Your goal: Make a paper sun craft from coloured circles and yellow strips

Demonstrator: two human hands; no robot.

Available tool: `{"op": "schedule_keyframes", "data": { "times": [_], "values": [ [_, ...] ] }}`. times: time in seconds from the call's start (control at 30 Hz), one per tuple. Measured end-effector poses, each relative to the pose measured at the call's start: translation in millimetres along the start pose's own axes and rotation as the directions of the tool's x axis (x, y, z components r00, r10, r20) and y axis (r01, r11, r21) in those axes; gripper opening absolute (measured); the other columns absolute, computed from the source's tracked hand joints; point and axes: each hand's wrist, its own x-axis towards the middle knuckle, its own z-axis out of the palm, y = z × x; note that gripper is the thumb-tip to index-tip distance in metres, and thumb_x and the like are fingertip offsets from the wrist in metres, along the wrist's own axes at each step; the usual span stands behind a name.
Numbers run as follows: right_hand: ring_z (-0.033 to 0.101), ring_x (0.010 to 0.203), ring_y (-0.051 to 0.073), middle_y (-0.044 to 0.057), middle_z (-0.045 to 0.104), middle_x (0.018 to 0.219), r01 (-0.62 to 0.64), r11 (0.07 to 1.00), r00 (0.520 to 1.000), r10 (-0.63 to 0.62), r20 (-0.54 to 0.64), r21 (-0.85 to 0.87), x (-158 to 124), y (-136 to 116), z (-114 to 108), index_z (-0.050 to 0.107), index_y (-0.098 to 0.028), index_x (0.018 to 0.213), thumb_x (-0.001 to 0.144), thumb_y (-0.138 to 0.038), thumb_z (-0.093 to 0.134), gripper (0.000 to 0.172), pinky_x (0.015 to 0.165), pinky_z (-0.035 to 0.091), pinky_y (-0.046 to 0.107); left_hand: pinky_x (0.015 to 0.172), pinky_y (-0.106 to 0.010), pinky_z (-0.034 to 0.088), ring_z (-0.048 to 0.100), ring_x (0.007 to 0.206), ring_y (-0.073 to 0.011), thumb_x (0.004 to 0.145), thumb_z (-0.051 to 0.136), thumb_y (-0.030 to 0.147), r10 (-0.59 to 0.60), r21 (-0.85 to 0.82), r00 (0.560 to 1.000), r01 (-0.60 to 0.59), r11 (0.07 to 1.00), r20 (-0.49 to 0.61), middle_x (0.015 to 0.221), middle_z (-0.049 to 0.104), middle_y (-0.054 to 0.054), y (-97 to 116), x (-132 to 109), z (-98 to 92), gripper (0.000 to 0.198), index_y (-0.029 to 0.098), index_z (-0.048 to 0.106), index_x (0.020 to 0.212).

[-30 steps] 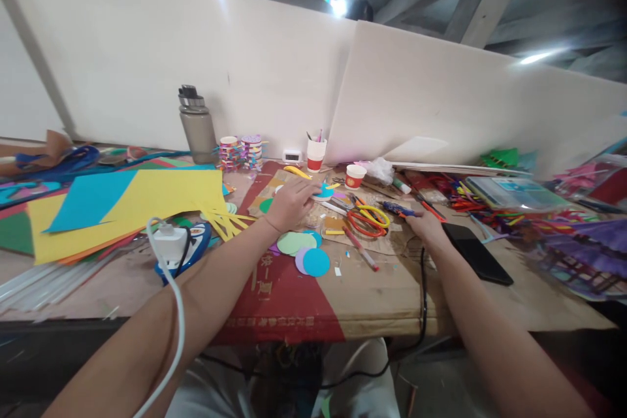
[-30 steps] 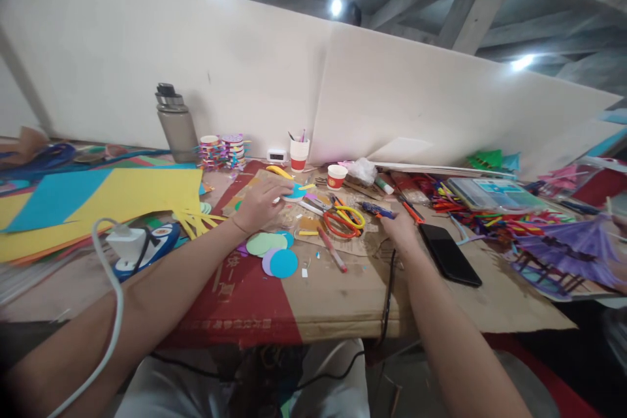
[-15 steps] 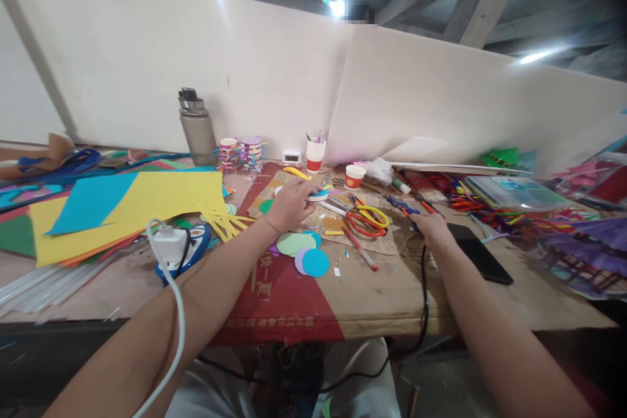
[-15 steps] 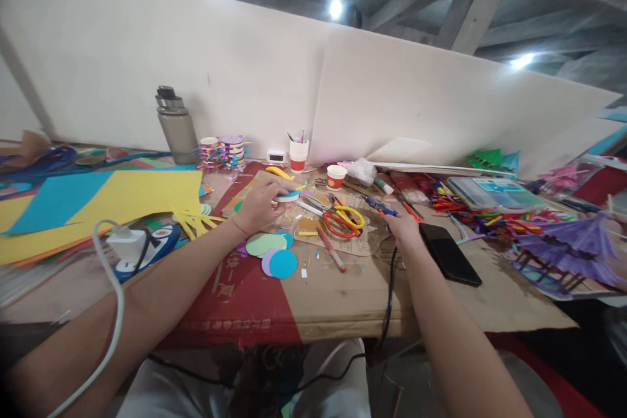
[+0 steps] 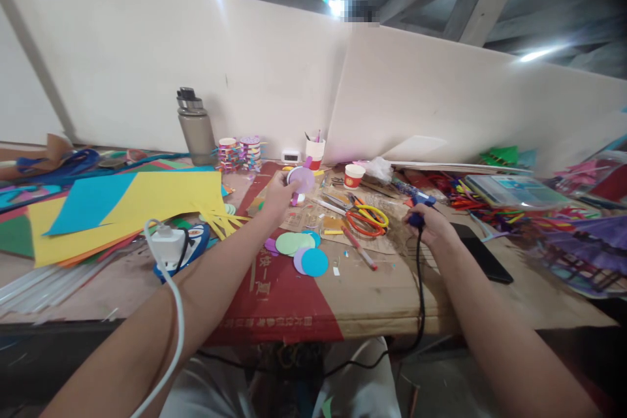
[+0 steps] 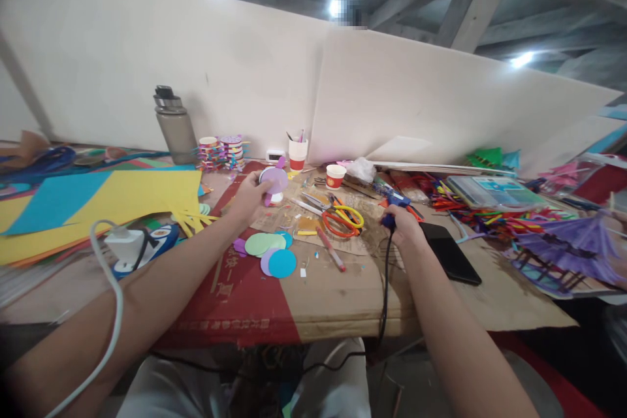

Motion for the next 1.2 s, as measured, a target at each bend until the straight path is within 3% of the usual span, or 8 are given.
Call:
{"op": "schedule_keyframes", "data": {
  "times": [0.07,0.17,0.37,0.43,0.6,0.77,1.0,1.2],
  "values": [
    [0.05,0.044,0.009,-0.003,0.048,0.049,0.023,0.999,1.0,-0.023,0.012,0.035,-2.4,-2.4,3.4,0.044,-0.019,0.062,0.061,-0.007,0.058,0.018,0.04,0.044,0.018,0.054,-0.023,0.044,0.053,0.064,-0.0106,0.064,0.07,0.028,-0.11,-0.178,0.994,0.11,0.978,0.014,0.081,0.055,0.001,-0.5,1.6,0.8,0.033,0.02,0.048,0.088],
    [0.05,0.047,0.008,-0.004,0.052,0.054,0.079,0.994,0.996,-0.081,0.022,0.07,-5.6,-3.1,8.7,0.047,-0.018,0.065,0.058,-0.004,0.059,0.019,0.044,0.046,0.018,0.057,-0.022,0.045,0.055,0.067,-0.0107,0.059,0.075,0.029,-0.091,-0.211,0.995,0.096,0.973,0.029,0.081,0.057,0.001,-3.2,2.6,0.5,0.039,0.02,0.05,0.087],
    [0.047,0.047,0.006,-0.006,0.055,0.061,0.236,0.97,0.972,-0.235,-0.013,0.062,-11.7,-4.8,19.7,0.053,-0.019,0.069,0.053,-0.007,0.062,0.022,0.041,0.04,0.016,0.075,-0.029,0.047,0.058,0.083,-0.0159,0.066,0.069,0.02,0.232,0.278,0.972,-0.235,0.931,0.042,0.089,0.062,-0.002,2.0,-4.4,-3.7,0.029,0.018,0.054,0.091],
    [0.049,0.051,0.006,-0.005,0.058,0.066,0.352,0.934,0.936,-0.353,-0.005,0.064,-16.9,-8.9,28.1,0.054,-0.019,0.073,0.055,-0.013,0.063,0.021,0.044,0.041,0.017,0.078,-0.032,0.046,0.058,0.085,-0.0181,0.067,0.065,0.015,0.351,0.419,0.932,-0.357,0.835,0.093,0.091,0.063,-0.004,8.0,-8.4,-5.0,0.025,0.018,0.055,0.089],
    [0.05,0.055,0.009,-0.003,0.058,0.069,0.549,0.83,0.804,-0.557,0.207,0.1,-53.4,-21.2,58.6,0.054,-0.022,0.087,0.072,-0.034,0.064,0.021,0.052,0.043,0.023,0.093,-0.039,0.041,0.059,0.098,-0.0219,0.073,0.061,0.011,0.588,0.543,0.744,-0.651,0.531,0.317,0.096,0.071,-0.005,15.9,-12.0,-10.1,0.011,0.021,0.061,0.079],
    [0.051,0.061,0.013,-0.002,0.057,0.07,0.678,0.735,0.661,-0.599,0.452,-0.018,-99.8,-19.9,75.4,0.057,-0.023,0.092,0.083,-0.041,0.057,0.021,0.058,0.043,0.026,0.098,-0.043,0.037,0.059,0.103,-0.0233,0.076,0.062,0.011,0.62,0.651,0.739,-0.61,0.451,0.263,0.101,0.073,-0.003,16.6,-9.1,-17.2,0.011,0.023,0.062,0.077],
    [0.057,0.072,0.018,0.004,0.066,0.083,0.778,0.607,0.588,-0.614,0.526,-0.162,-112.8,-3.7,77.6,0.061,-0.021,0.097,0.088,-0.039,0.052,0.022,0.069,0.045,0.032,0.099,-0.048,0.032,0.058,0.106,-0.0248,0.078,0.061,0.011,0.646,0.718,0.716,-0.594,0.362,0.267,0.1,0.074,-0.001,11.2,-7.0,-19.8,0.013,0.023,0.064,0.076],
    [0.06,0.086,0.024,0.011,0.068,0.1,0.814,0.541,0.546,-0.588,0.597,-0.211,-115.5,-1.3,78.5,0.059,-0.017,0.112,0.088,-0.039,0.048,0.034,0.08,0.047,0.039,0.09,-0.042,0.042,0.059,0.098,-0.022,0.074,0.059,0.003,0.689,0.683,0.632,-0.679,0.271,0.355,0.098,0.073,-0.002,4.2,-5.0,-18.7,0.018,0.021,0.062,0.077]
  ]
}}
